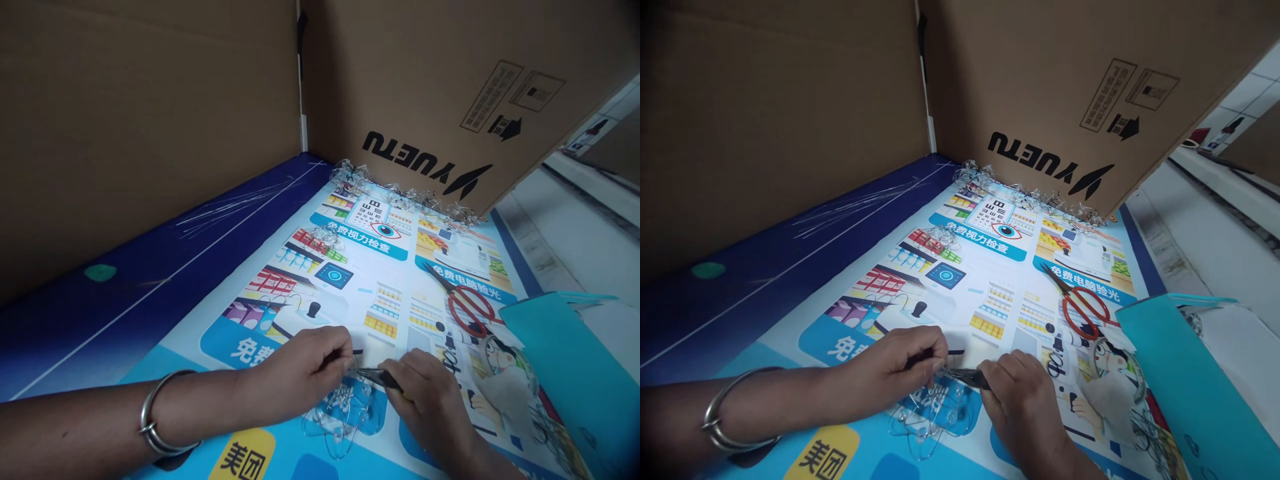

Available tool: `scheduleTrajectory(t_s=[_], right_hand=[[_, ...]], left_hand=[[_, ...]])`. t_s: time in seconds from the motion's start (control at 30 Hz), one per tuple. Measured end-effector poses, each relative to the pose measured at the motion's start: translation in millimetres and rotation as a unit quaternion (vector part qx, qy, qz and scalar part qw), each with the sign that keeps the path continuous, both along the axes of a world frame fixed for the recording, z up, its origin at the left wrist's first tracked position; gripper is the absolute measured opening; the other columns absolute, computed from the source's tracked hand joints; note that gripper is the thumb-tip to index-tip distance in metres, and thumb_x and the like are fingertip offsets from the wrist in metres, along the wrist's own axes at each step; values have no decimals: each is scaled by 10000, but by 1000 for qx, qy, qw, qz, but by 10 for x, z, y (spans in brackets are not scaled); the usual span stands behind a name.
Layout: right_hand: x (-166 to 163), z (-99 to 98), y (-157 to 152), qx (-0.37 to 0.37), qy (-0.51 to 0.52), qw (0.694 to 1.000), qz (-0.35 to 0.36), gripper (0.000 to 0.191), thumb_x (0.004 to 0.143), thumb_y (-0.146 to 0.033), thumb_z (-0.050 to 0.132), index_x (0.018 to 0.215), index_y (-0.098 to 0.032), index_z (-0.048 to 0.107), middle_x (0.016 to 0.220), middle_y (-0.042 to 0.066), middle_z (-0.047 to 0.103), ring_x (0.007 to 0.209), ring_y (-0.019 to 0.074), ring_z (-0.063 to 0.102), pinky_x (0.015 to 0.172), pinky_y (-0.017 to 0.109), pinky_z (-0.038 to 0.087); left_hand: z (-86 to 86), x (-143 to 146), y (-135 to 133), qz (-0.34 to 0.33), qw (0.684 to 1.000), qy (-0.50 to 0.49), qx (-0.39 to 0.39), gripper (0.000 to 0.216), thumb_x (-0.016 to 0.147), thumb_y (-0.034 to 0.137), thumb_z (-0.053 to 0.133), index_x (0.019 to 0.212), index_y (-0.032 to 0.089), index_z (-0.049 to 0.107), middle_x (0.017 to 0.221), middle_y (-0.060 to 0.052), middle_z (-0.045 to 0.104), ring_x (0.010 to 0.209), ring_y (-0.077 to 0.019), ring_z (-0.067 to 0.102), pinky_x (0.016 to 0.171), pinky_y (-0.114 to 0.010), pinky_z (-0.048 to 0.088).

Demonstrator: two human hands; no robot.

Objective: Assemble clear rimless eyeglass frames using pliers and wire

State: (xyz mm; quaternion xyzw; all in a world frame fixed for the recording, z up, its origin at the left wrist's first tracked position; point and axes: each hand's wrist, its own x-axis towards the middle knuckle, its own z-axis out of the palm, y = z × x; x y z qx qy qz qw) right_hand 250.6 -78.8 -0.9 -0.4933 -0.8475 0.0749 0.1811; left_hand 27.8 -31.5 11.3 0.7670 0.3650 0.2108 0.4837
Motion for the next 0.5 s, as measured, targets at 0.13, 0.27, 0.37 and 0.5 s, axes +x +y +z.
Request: scheduleTrajectory(t_s=[0.13, 0.27, 0.37, 0.5], right_hand=[[22, 6, 5, -43, 12, 999, 3, 167, 805, -175, 477, 904, -190, 610, 738, 40, 566, 688, 163, 479, 600, 257, 329], [30, 40, 22, -77, 4, 997, 9, 154, 822, -198, 476, 900, -201, 609, 728, 33, 561, 692, 155, 484, 595, 247, 319], [23, 85, 41, -106, -11, 994, 6, 125, 824, -196, 481, 840, -208, 604, 702, 16, 554, 678, 145, 485, 571, 235, 301], [9, 153, 67, -135, -31, 990, 13, 149, 833, -214, 485, 716, -195, 575, 626, -5, 530, 607, 122, 471, 530, 225, 270]], left_hand=[[8, 5, 1, -6, 1000, 6, 18, 112, 818, 165, 395, 742, 169, 477, 667, 13, 500, 584, -105, 424, 515, -226, 295], [-5, 4, 0, -16, 999, 11, 36, 104, 815, 146, 395, 748, 171, 471, 668, 16, 488, 591, -105, 417, 530, -227, 298], [-28, -4, 6, -34, 998, 1, 44, 100, 811, 129, 395, 758, 174, 465, 689, 15, 493, 611, -108, 422, 551, -227, 307], [-36, -11, 13, -57, 997, -1, 47, 107, 835, 152, 386, 771, 181, 467, 705, 15, 490, 617, -112, 418, 558, -226, 311]])
